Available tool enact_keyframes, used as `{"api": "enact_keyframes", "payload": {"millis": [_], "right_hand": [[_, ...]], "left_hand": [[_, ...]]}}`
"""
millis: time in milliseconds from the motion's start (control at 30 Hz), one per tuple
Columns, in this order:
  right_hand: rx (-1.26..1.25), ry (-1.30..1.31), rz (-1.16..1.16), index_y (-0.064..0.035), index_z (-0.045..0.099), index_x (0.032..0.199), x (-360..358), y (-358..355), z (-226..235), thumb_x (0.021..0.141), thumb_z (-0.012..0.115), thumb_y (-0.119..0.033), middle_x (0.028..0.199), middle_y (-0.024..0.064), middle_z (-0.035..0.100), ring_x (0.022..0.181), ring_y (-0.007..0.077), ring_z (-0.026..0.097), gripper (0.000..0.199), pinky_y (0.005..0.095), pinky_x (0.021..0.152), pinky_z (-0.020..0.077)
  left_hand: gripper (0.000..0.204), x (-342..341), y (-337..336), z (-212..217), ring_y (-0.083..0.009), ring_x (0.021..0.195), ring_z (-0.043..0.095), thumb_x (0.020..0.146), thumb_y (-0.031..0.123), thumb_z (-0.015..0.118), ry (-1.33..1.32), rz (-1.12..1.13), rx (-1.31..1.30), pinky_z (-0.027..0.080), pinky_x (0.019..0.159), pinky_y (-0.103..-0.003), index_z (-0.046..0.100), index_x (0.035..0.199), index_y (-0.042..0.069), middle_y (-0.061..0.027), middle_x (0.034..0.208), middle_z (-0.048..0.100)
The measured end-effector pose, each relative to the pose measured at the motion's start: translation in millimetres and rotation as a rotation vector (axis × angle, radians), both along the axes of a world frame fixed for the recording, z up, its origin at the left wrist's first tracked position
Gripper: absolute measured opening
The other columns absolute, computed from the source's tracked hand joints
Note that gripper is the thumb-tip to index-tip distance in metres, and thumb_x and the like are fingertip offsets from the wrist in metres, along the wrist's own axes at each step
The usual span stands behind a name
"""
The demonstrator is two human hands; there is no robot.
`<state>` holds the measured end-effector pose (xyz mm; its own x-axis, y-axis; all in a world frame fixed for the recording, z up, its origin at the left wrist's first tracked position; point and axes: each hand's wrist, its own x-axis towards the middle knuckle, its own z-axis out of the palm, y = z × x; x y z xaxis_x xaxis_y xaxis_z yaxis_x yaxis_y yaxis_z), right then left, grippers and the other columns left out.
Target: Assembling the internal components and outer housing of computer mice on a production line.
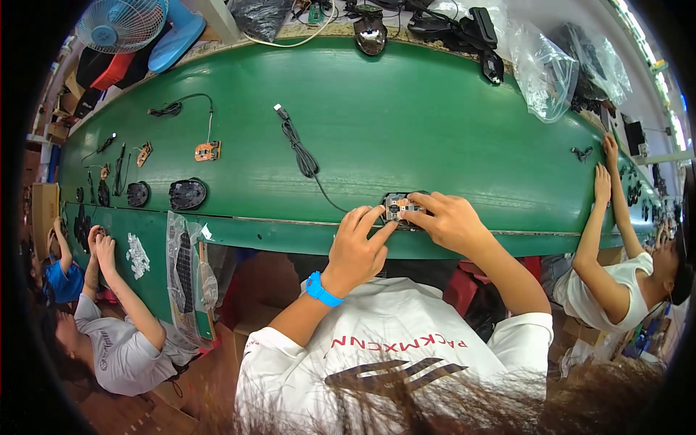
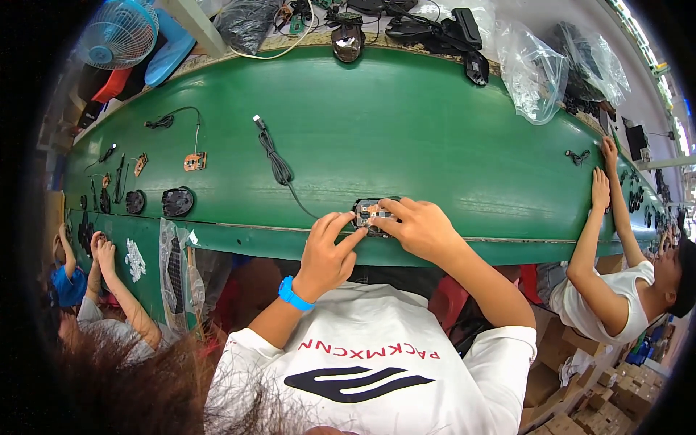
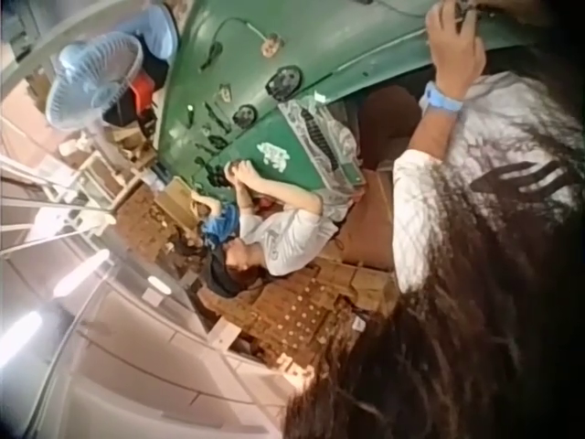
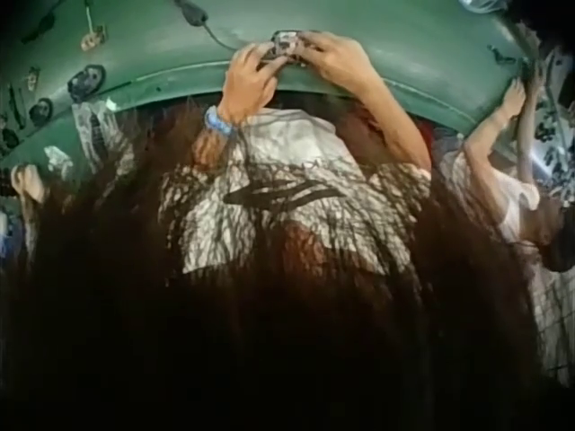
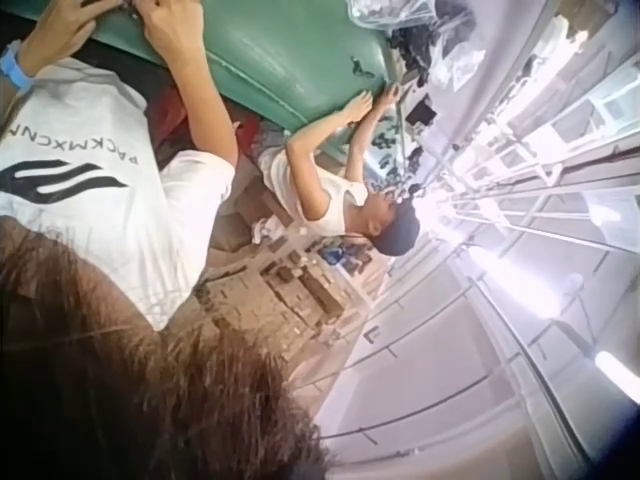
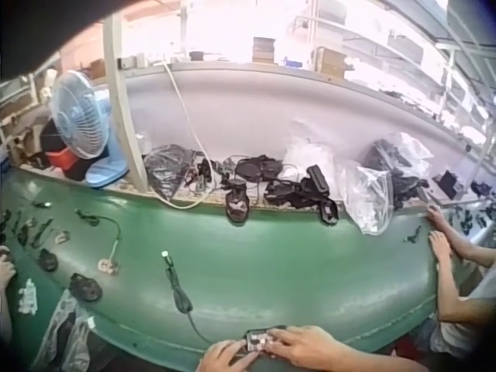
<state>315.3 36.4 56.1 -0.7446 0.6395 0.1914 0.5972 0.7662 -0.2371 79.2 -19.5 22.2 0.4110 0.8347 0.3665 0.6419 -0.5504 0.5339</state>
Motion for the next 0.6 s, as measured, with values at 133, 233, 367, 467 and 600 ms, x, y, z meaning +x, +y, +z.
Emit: {"api": "enact_keyframes", "payload": {"millis": [133, 233, 367, 467, 600], "right_hand": [[0.042, -0.064, -0.011, -0.015, 0.073, 0.111, 2.0, -4.3, 0.8, 0.081, 0.072, -0.01, 0.124, 0.0066, 0.065, 0.086, 0.0205, 0.064, 0.031, 0.0346, 0.071, 0.0564], [0.038, -0.05, -0.021, -0.0138, 0.073, 0.113, 0.1, -8.0, 1.4, 0.078, 0.072, -0.009, 0.125, 0.0071, 0.065, 0.087, 0.0214, 0.063, 0.035, 0.0356, 0.072, 0.0565], [0.016, -0.012, -0.04, -0.0129, 0.072, 0.115, -3.2, -12.2, 0.4, 0.075, 0.071, -0.007, 0.127, 0.0076, 0.064, 0.088, 0.0229, 0.062, 0.041, 0.037, 0.073, 0.0566], [-0.011, -0.002, -0.07, -0.0127, 0.072, 0.116, -1.2, -16.2, 0.8, 0.073, 0.071, -0.007, 0.13, 0.0079, 0.063, 0.089, 0.024, 0.062, 0.044, 0.038, 0.075, 0.0563], [-0.04, -0.011, -0.115, -0.0125, 0.072, 0.119, 2.7, -20.2, 2.1, 0.071, 0.07, -0.007, 0.133, 0.0082, 0.062, 0.092, 0.0259, 0.06, 0.048, 0.0397, 0.08, 0.0555]], "left_hand": [[0.046, -4.2, -2.0, -2.5, -0.0403, 0.123, 0.055, 0.072, -0.001, 0.064, -0.085, -0.039, -0.019, 0.046, 0.105, -0.052, 0.071, 0.118, 0.003, -0.0203, 0.133, 0.058], [0.046, -5.3, -2.7, -4.4, -0.0403, 0.128, 0.053, 0.074, 0.0, 0.066, -0.076, -0.048, -0.039, 0.044, 0.11, -0.051, 0.071, 0.119, 0.003, -0.0202, 0.136, 0.057], [0.045, -4.2, -3.0, -3.1, -0.0406, 0.128, 0.053, 0.074, 0.0, 0.066, -0.069, -0.048, -0.046, 0.043, 0.11, -0.051, 0.071, 0.118, 0.003, -0.0203, 0.136, 0.057], [0.049, -3.0, -0.3, -2.0, -0.0409, 0.124, 0.056, 0.07, -0.004, 0.062, -0.095, -0.042, -0.024, 0.046, 0.105, -0.052, 0.07, 0.118, 0.003, -0.0207, 0.134, 0.058], [0.05, -2.2, -0.9, 3.7, -0.0402, 0.126, 0.054, 0.071, -0.002, 0.063, -0.056, -0.07, -0.071, 0.043, 0.107, -0.056, 0.071, 0.12, 0.007, -0.0187, 0.136, 0.057]]}}
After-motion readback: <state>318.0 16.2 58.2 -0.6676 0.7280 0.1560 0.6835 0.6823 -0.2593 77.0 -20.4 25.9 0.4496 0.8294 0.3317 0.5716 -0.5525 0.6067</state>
